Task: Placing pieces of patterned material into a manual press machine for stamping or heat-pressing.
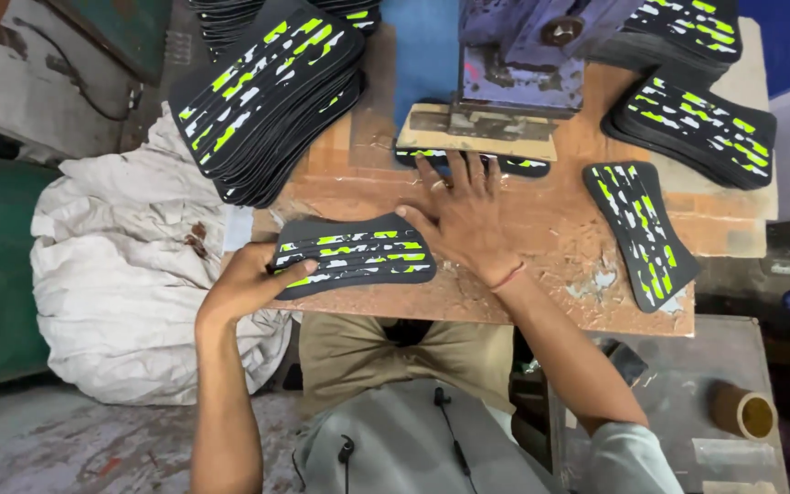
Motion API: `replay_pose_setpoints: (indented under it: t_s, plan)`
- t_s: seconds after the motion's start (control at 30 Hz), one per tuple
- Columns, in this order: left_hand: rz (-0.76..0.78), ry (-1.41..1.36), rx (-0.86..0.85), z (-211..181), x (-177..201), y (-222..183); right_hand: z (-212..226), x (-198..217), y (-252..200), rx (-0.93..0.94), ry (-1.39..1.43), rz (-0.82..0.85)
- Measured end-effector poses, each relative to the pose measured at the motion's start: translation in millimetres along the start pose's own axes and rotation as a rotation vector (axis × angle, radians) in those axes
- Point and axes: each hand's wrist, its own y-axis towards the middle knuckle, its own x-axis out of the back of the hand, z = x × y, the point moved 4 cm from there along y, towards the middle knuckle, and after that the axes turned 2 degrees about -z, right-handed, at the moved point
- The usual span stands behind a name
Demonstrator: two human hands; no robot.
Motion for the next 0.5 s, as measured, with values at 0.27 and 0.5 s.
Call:
replay_pose_setpoints:
  t_s: [0.27, 0.5]
  plan:
    - [0.004, -0.144, 0.07, 20, -10, -5, -7, 15, -39, -0.006, 0.12, 0.038]
    - [-0.505, 0.101, -0.125, 2, 57, -3, 0, 57, -119, -0.119, 0.269, 0.032]
